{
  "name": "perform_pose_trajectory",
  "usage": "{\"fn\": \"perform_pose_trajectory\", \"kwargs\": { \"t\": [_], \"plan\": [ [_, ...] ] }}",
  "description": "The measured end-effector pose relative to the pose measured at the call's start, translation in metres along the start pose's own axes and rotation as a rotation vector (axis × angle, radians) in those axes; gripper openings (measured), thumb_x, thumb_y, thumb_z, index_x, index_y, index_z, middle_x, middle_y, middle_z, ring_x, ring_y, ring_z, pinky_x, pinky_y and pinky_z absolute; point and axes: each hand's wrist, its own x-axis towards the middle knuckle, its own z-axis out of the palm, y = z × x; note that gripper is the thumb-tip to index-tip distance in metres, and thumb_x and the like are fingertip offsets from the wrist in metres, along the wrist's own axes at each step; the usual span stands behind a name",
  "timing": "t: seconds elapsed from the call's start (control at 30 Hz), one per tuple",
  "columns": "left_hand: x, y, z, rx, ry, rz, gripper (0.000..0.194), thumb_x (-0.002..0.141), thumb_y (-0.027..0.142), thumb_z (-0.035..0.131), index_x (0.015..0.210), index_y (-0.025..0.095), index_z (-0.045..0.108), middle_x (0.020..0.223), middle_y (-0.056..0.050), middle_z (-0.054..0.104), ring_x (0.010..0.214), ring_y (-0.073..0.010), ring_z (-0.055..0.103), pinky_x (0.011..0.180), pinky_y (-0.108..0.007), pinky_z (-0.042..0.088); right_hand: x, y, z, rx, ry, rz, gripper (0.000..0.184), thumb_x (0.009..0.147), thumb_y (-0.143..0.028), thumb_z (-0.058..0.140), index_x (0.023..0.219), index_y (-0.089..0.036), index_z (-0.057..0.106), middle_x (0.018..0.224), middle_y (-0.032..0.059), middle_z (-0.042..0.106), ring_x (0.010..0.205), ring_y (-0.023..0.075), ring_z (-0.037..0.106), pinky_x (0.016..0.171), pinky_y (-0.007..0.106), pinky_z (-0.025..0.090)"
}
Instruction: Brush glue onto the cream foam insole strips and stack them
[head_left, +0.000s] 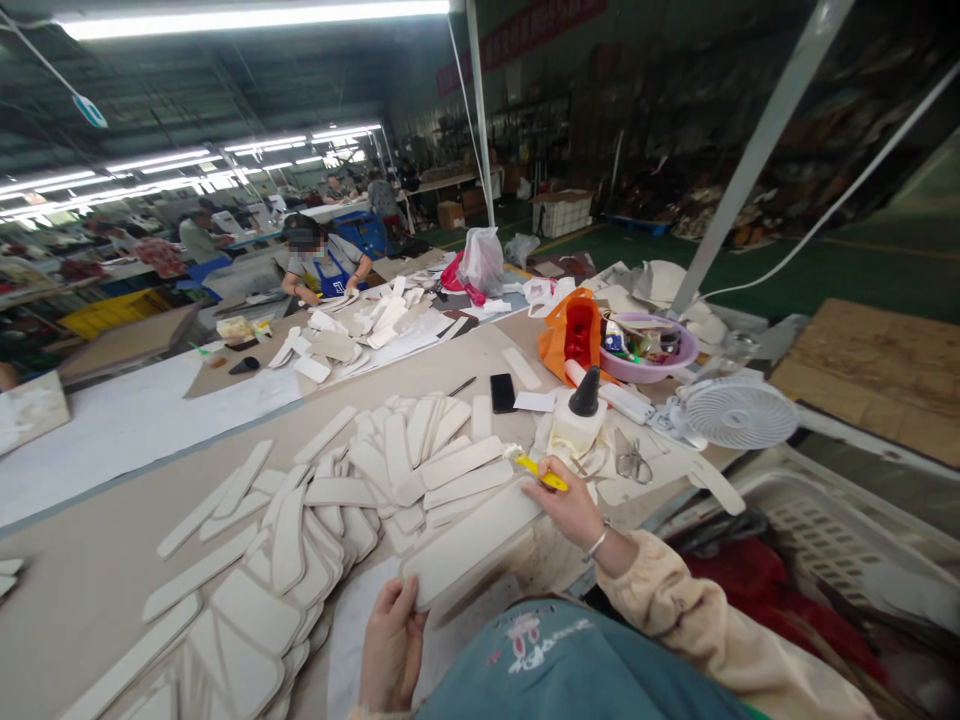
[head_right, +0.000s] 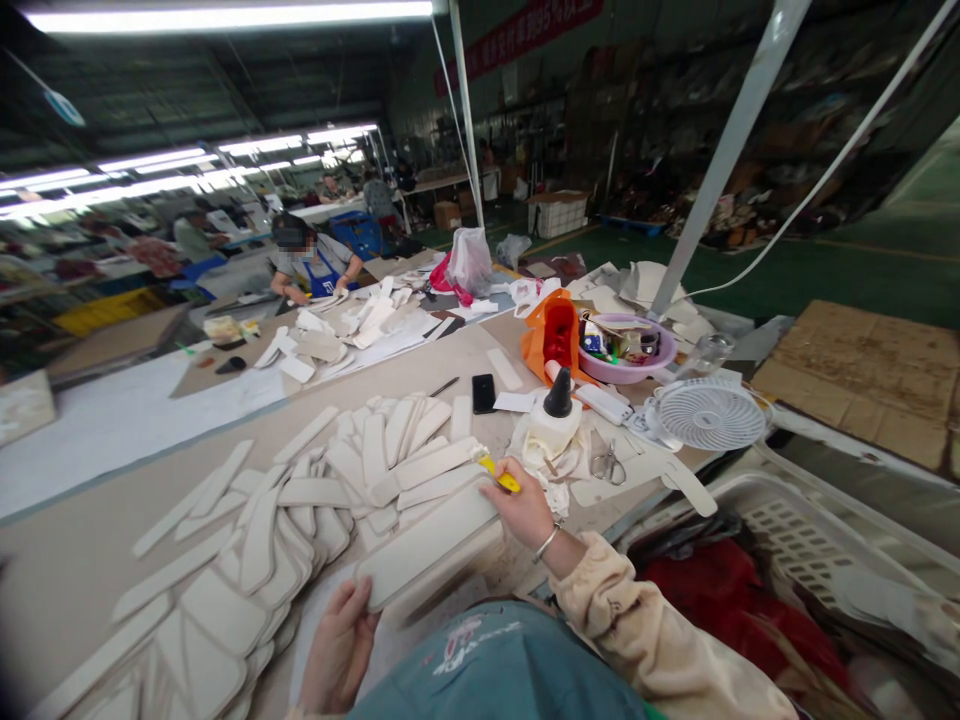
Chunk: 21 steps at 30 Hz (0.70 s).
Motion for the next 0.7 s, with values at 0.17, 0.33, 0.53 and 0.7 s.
{"fn": "perform_pose_trajectory", "kwargs": {
  "t": [0.17, 0.33, 0.53, 0.7],
  "plan": [
    [0.003, 0.000, 0.001, -0.010, 0.023, 0.016, 0.012, 0.067, 0.029, 0.065, 0.065, 0.021, 0.056, 0.073, -0.001, 0.060, 0.075, -0.0166, 0.058, 0.065, -0.025, 0.048, 0.000, 0.003, 0.000, -0.027, -0.001, -0.043, 0.024, 0.071, -0.036, 0.061, 0.074, -0.022, 0.041, 0.060, -0.0062, 0.038, 0.054, 0.0116, 0.039, 0.053, 0.023, 0.032],
    [0.002, -0.002, -0.001, -0.126, 0.011, 0.025, 0.017, 0.063, 0.028, 0.070, 0.068, 0.017, 0.058, 0.072, 0.000, 0.061, 0.070, -0.0134, 0.057, 0.062, -0.023, 0.046, -0.002, 0.006, 0.001, -0.134, 0.013, -0.071, 0.027, 0.070, -0.039, 0.061, 0.073, -0.021, 0.042, 0.062, -0.0060, 0.040, 0.056, 0.0111, 0.040, 0.054, 0.022, 0.034],
    [0.001, 0.000, -0.006, -0.247, -0.036, -0.094, 0.034, 0.073, 0.041, 0.059, 0.094, 0.014, 0.061, 0.083, -0.006, 0.064, 0.074, -0.0153, 0.059, 0.061, -0.025, 0.047, -0.004, 0.015, 0.003, -0.163, -0.006, -0.039, 0.031, 0.070, -0.044, 0.062, 0.074, -0.021, 0.041, 0.062, -0.0067, 0.038, 0.052, 0.0098, 0.038, 0.050, 0.020, 0.033],
    [0.007, -0.013, -0.019, -0.065, -0.021, -0.105, 0.030, 0.065, 0.037, 0.068, 0.083, 0.013, 0.064, 0.074, -0.004, 0.064, 0.067, -0.0131, 0.057, 0.058, -0.022, 0.046, -0.010, 0.036, 0.011, -0.210, -0.039, -0.024, 0.031, 0.071, -0.046, 0.060, 0.076, -0.021, 0.041, 0.059, -0.0069, 0.039, 0.052, 0.0106, 0.039, 0.050, 0.021, 0.035]
  ]
}}
